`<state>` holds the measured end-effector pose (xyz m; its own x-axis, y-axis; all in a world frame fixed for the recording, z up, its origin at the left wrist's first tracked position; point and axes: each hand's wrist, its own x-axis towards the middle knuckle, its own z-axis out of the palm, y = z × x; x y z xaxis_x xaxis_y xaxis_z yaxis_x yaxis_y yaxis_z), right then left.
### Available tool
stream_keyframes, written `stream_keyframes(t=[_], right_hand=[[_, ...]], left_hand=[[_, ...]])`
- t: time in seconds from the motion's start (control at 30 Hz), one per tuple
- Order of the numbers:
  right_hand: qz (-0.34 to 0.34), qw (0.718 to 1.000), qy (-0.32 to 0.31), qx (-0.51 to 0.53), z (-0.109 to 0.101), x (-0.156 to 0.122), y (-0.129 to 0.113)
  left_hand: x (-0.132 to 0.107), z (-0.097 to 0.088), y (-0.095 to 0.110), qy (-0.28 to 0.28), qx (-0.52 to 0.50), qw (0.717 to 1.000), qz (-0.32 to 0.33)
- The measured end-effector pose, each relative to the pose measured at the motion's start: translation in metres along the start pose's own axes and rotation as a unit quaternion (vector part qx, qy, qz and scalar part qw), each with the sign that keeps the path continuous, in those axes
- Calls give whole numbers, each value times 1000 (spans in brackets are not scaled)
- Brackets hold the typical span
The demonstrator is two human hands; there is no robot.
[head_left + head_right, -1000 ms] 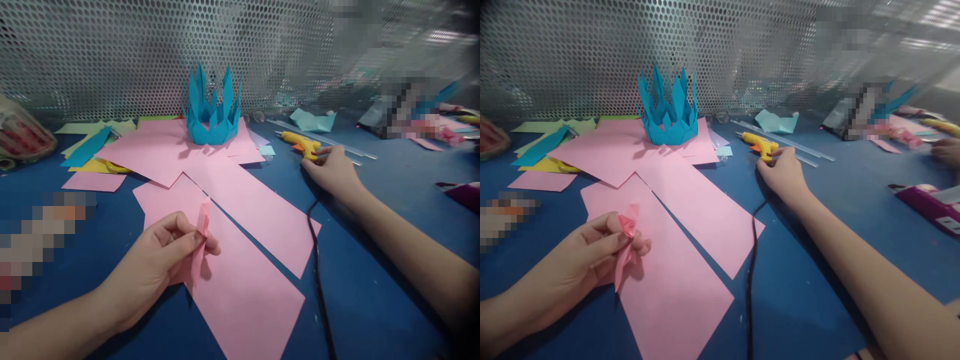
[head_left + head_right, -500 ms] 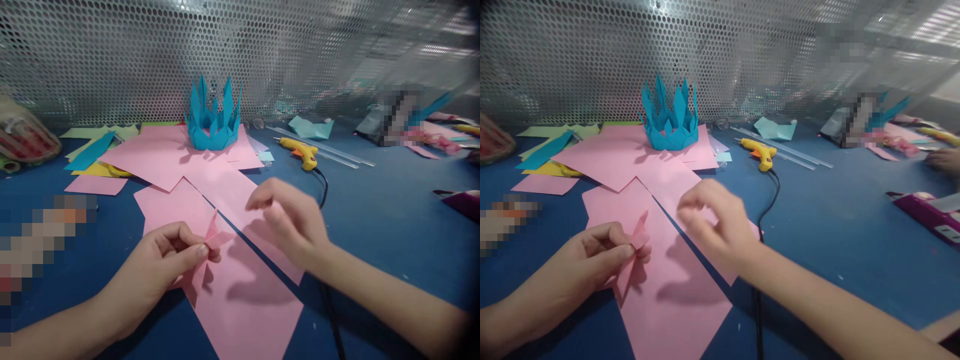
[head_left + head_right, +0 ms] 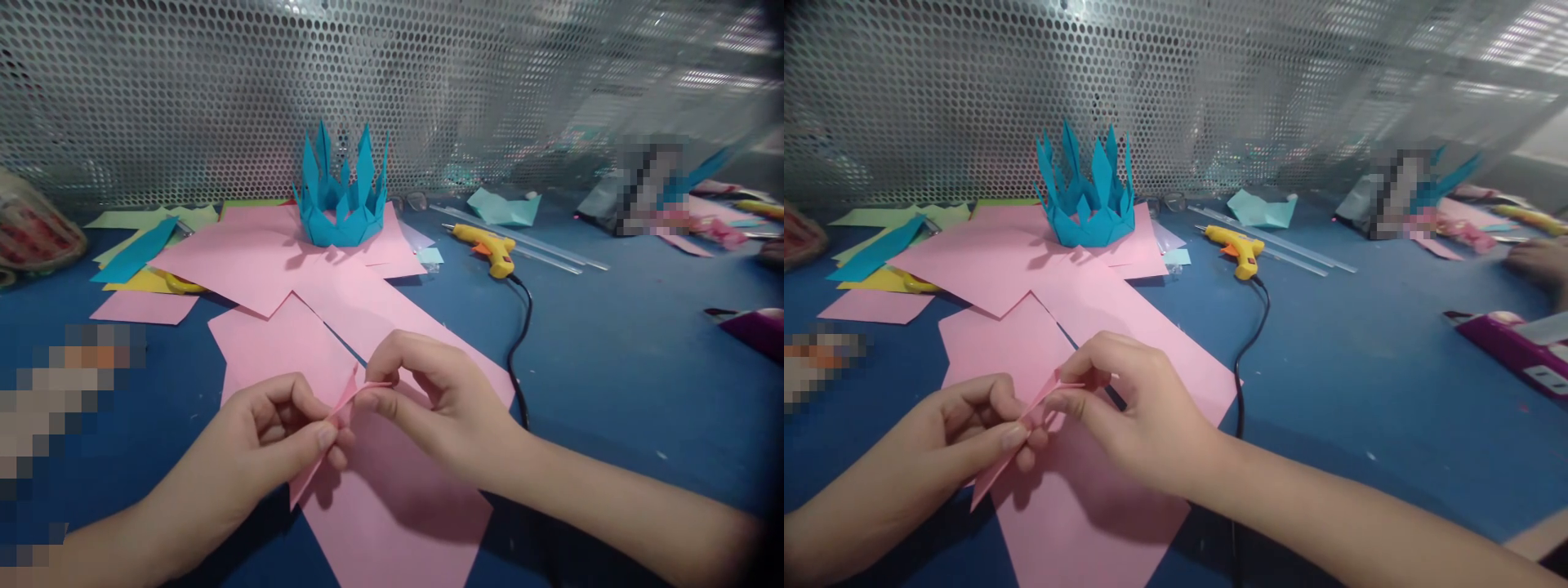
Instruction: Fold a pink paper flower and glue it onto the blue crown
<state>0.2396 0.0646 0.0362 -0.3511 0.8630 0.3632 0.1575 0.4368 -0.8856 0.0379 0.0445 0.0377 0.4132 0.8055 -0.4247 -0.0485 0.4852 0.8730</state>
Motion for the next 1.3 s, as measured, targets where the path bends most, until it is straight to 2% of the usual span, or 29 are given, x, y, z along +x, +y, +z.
stream_keyframes(t=[0.13,0.3,0.4,0.53,0.63,0.7,0.83,0.97,1.1,1.3], right_hand=[[-22,999,-9,-33,0,1,0],[-10,987,-20,-161,-12,7,8],[14,968,52,-244,-43,20,28],[91,904,191,-371,-107,33,64],[177,864,212,-421,-145,35,85],[218,852,195,-434,-159,35,91],[280,836,193,-430,-167,35,90],[347,820,227,-395,-171,33,83],[408,816,218,-347,-175,30,78],[434,815,185,-337,-177,29,72]], left_hand=[[3,1,3,-6,-7,1000,-11],[3,1,3,21,-12,999,-33],[3,-2,0,40,-52,997,-47],[4,-6,-1,11,-82,995,-52],[4,-9,-1,-34,-133,989,-52],[4,-12,0,-71,-180,979,-64],[5,-16,1,-107,-234,963,-84],[6,-17,-1,-100,-244,962,-70],[6,-17,-4,-87,-251,963,-53],[7,-17,-4,-83,-247,964,-54]])
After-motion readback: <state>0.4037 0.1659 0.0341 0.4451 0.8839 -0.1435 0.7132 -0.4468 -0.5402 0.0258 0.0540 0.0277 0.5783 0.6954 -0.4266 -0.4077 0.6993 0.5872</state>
